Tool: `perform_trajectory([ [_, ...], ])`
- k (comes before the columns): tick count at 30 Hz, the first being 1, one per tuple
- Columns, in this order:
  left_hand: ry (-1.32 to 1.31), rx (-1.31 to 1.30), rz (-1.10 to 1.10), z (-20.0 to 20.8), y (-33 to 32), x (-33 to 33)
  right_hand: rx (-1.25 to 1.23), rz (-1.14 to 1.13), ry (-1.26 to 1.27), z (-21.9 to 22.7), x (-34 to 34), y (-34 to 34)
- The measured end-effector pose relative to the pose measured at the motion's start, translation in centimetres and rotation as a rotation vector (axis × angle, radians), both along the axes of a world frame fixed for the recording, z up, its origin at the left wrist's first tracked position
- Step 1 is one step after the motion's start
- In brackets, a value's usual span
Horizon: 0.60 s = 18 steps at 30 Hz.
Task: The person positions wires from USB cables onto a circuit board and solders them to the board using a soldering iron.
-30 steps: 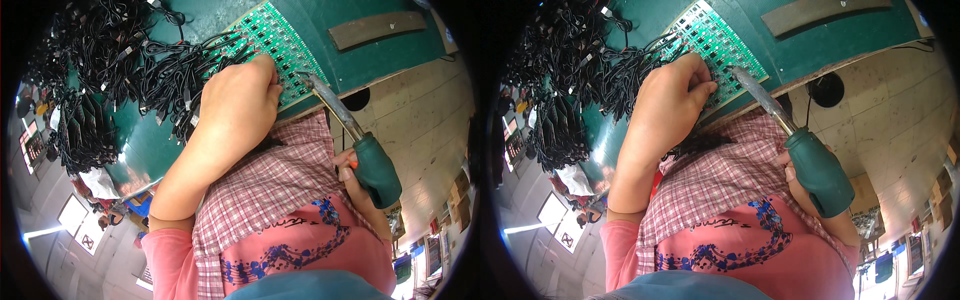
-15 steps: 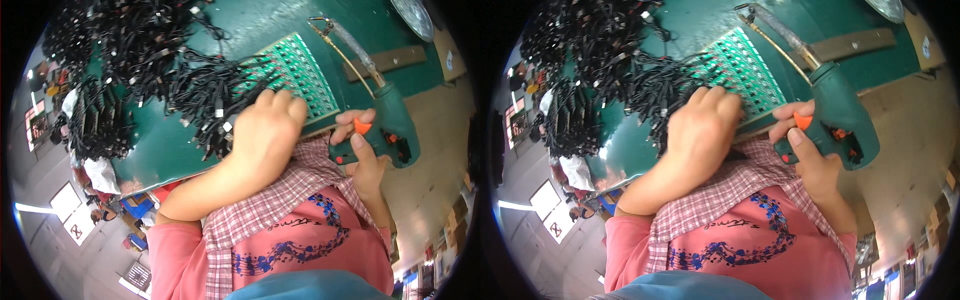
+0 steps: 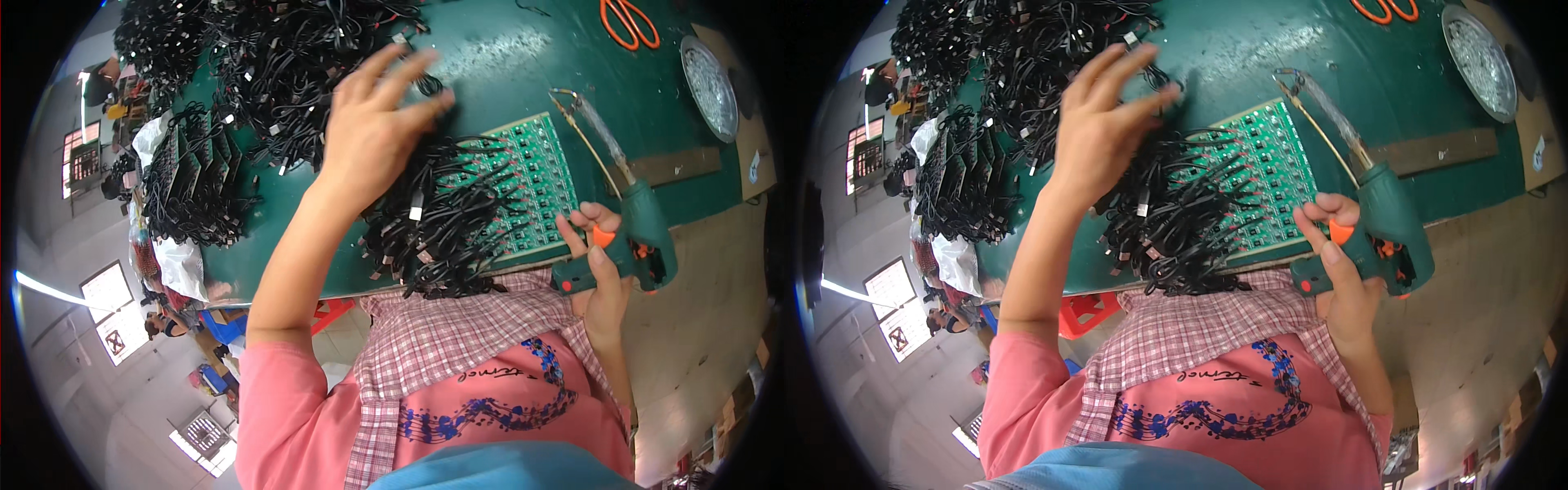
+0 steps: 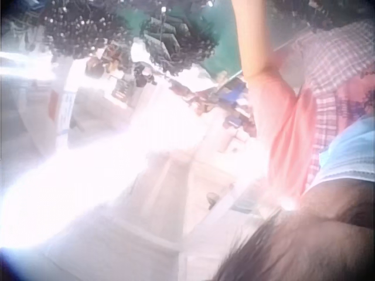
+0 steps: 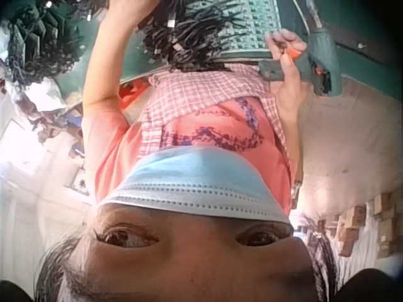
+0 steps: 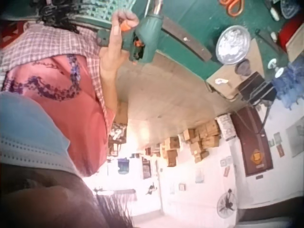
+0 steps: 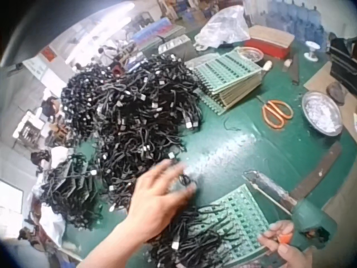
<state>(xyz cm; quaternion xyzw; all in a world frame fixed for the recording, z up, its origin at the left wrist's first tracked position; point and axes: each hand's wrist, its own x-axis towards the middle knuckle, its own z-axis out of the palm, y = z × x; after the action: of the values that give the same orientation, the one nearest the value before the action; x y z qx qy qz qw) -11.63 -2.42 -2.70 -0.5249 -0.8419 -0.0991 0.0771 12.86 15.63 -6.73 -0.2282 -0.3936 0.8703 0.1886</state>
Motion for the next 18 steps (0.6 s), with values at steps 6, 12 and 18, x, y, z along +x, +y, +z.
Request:
perform_trajectory([
  [6,-0.860,0.715,0.271,3.1,1.0,-3.1,0.046,-0.009,-0.048,-0.3,0.3,-0.3],
  [12,0.225,-0.205,0.384,2.4,4.2,-7.2,0.078,-0.002,-0.052,-0.1,0.6,-0.3],
  [18,0.295,-0.323,0.396,0.2,4.8,-8.4,0.129,0.024,-0.015,-0.6,0.8,-0.8],
])
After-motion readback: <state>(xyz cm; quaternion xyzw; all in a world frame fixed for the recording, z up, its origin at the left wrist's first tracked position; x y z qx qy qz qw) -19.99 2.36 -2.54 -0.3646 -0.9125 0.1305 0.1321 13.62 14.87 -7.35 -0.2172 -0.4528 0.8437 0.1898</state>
